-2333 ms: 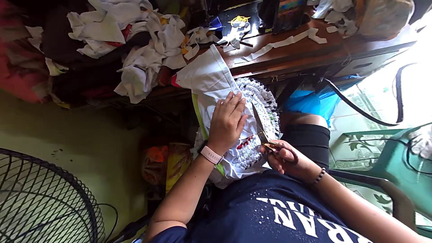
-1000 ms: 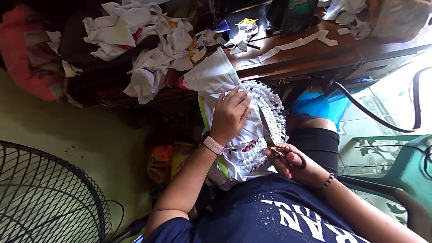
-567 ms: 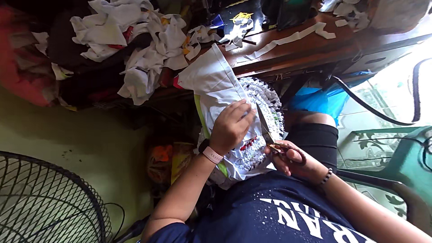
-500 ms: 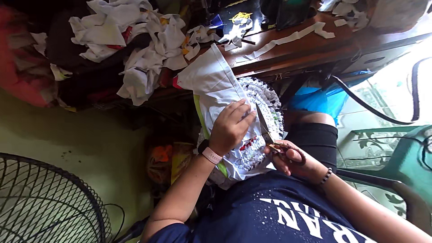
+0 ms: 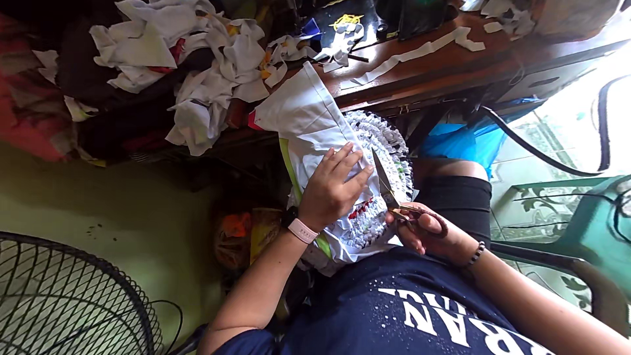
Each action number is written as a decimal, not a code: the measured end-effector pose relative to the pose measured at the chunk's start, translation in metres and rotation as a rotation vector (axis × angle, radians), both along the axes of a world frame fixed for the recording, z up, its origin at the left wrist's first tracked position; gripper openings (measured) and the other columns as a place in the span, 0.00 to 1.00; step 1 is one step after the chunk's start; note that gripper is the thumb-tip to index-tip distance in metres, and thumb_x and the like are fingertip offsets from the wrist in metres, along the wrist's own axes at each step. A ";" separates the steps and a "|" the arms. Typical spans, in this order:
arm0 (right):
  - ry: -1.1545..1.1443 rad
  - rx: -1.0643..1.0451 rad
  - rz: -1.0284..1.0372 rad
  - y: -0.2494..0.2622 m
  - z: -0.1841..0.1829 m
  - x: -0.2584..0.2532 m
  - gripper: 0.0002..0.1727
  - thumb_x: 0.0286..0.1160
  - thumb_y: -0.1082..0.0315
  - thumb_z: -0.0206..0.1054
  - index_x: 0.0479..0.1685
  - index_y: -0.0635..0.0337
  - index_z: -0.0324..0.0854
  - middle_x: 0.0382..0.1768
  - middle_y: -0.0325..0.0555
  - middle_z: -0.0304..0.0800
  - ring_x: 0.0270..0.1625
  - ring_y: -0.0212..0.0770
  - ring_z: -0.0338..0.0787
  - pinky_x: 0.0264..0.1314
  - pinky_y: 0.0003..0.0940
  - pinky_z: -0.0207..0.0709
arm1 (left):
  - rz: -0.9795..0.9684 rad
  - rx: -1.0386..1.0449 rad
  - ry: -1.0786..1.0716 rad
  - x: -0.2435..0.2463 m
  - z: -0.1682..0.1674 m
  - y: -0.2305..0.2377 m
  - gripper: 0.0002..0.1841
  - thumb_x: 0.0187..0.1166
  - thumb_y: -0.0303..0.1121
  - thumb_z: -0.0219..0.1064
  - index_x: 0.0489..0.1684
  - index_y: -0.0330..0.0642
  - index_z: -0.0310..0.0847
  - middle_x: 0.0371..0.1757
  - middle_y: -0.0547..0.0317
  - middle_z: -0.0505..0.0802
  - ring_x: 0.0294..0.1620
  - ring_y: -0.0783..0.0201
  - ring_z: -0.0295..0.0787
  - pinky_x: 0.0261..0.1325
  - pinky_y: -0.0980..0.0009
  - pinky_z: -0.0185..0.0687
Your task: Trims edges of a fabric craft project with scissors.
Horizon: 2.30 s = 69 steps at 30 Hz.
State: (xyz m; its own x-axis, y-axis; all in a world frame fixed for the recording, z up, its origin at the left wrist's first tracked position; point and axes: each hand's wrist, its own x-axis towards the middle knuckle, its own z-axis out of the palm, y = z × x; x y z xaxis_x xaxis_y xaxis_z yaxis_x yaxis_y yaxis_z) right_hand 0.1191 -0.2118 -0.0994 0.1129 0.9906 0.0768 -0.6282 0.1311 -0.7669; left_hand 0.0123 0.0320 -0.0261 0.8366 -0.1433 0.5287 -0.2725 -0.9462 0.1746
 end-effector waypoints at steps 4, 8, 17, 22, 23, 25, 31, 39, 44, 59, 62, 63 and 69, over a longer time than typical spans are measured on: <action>0.002 0.022 0.004 0.000 -0.001 0.000 0.33 0.71 0.32 0.68 0.61 0.48 0.87 0.22 0.29 0.89 0.20 0.24 0.86 0.23 0.19 0.81 | -0.015 -0.014 -0.005 -0.003 -0.002 0.004 0.15 0.85 0.38 0.65 0.61 0.47 0.93 0.75 0.43 0.86 0.84 0.42 0.74 0.86 0.42 0.65; -0.024 -0.020 -0.008 -0.001 0.001 0.000 0.34 0.69 0.30 0.69 0.58 0.49 0.87 0.20 0.28 0.87 0.19 0.24 0.85 0.21 0.19 0.80 | -0.013 -0.027 -0.015 -0.002 -0.004 0.005 0.15 0.84 0.38 0.65 0.60 0.47 0.93 0.75 0.44 0.86 0.84 0.41 0.73 0.87 0.41 0.64; -0.017 -0.045 -0.011 -0.002 0.002 0.001 0.34 0.68 0.31 0.70 0.57 0.50 0.87 0.18 0.27 0.85 0.17 0.22 0.83 0.19 0.17 0.77 | -0.015 -0.043 -0.022 -0.002 -0.005 0.005 0.14 0.84 0.37 0.66 0.59 0.47 0.94 0.75 0.44 0.87 0.84 0.42 0.73 0.87 0.42 0.64; -0.017 -0.036 -0.014 -0.002 0.002 0.001 0.34 0.69 0.31 0.69 0.58 0.50 0.87 0.18 0.27 0.85 0.17 0.22 0.83 0.19 0.17 0.77 | -0.017 -0.044 -0.035 -0.002 -0.007 0.004 0.14 0.84 0.37 0.65 0.59 0.46 0.94 0.75 0.44 0.87 0.85 0.42 0.73 0.87 0.42 0.64; -0.023 -0.040 -0.016 -0.002 0.002 0.001 0.34 0.69 0.31 0.69 0.57 0.50 0.87 0.17 0.27 0.84 0.16 0.22 0.82 0.19 0.17 0.77 | -0.017 -0.046 -0.038 -0.001 -0.007 0.004 0.14 0.84 0.37 0.65 0.59 0.46 0.94 0.75 0.44 0.87 0.84 0.42 0.73 0.87 0.42 0.64; -0.033 -0.048 -0.021 -0.002 0.002 0.000 0.33 0.69 0.31 0.70 0.56 0.50 0.87 0.16 0.26 0.83 0.16 0.22 0.81 0.18 0.17 0.76 | -0.012 -0.044 -0.037 -0.002 -0.006 0.004 0.14 0.84 0.37 0.65 0.58 0.46 0.94 0.75 0.44 0.87 0.84 0.42 0.73 0.87 0.42 0.63; -0.027 -0.046 -0.049 0.000 0.005 0.000 0.27 0.70 0.39 0.74 0.56 0.51 0.88 0.16 0.25 0.84 0.14 0.20 0.80 0.17 0.15 0.75 | -0.008 -0.040 -0.033 -0.002 -0.007 0.004 0.14 0.84 0.36 0.66 0.58 0.45 0.94 0.75 0.44 0.87 0.84 0.43 0.73 0.87 0.42 0.64; -0.082 -0.183 -0.063 0.004 0.019 0.007 0.33 0.63 0.31 0.75 0.53 0.50 0.88 0.17 0.27 0.84 0.16 0.23 0.82 0.19 0.19 0.78 | -0.018 -0.088 -0.041 -0.002 -0.009 0.004 0.13 0.82 0.36 0.67 0.57 0.47 0.94 0.75 0.44 0.87 0.85 0.42 0.73 0.86 0.40 0.64; -0.105 -0.188 -0.056 0.008 0.024 0.013 0.32 0.63 0.31 0.75 0.53 0.49 0.89 0.18 0.27 0.84 0.16 0.23 0.83 0.18 0.18 0.79 | -0.017 -0.093 -0.027 -0.002 -0.010 0.004 0.13 0.82 0.36 0.67 0.57 0.48 0.94 0.76 0.45 0.86 0.86 0.42 0.71 0.87 0.39 0.62; -0.079 -0.101 -0.024 0.012 0.023 0.019 0.33 0.68 0.31 0.70 0.55 0.50 0.88 0.17 0.27 0.84 0.15 0.22 0.82 0.17 0.17 0.77 | -0.018 -0.096 -0.041 -0.002 -0.013 0.003 0.13 0.82 0.35 0.68 0.57 0.50 0.95 0.76 0.46 0.87 0.86 0.42 0.71 0.87 0.37 0.61; -0.078 -0.099 -0.026 0.012 0.023 0.019 0.31 0.70 0.33 0.70 0.55 0.50 0.88 0.15 0.26 0.83 0.14 0.20 0.80 0.16 0.16 0.75 | -0.022 -0.108 -0.045 -0.002 -0.014 0.003 0.12 0.82 0.35 0.68 0.57 0.50 0.95 0.75 0.46 0.87 0.86 0.41 0.71 0.87 0.37 0.61; -0.078 -0.101 -0.031 0.012 0.022 0.019 0.29 0.70 0.35 0.71 0.55 0.50 0.89 0.15 0.25 0.83 0.13 0.19 0.79 0.15 0.15 0.74 | -0.022 -0.111 -0.046 -0.002 -0.014 0.003 0.13 0.82 0.35 0.68 0.57 0.50 0.95 0.75 0.46 0.87 0.86 0.41 0.71 0.87 0.37 0.61; -0.016 -0.092 -0.011 0.013 0.023 0.020 0.29 0.71 0.37 0.72 0.56 0.51 0.89 0.15 0.25 0.83 0.13 0.19 0.80 0.14 0.15 0.74 | -0.016 -0.121 -0.038 -0.003 -0.013 0.003 0.12 0.82 0.35 0.67 0.55 0.49 0.95 0.74 0.46 0.88 0.86 0.41 0.71 0.87 0.37 0.61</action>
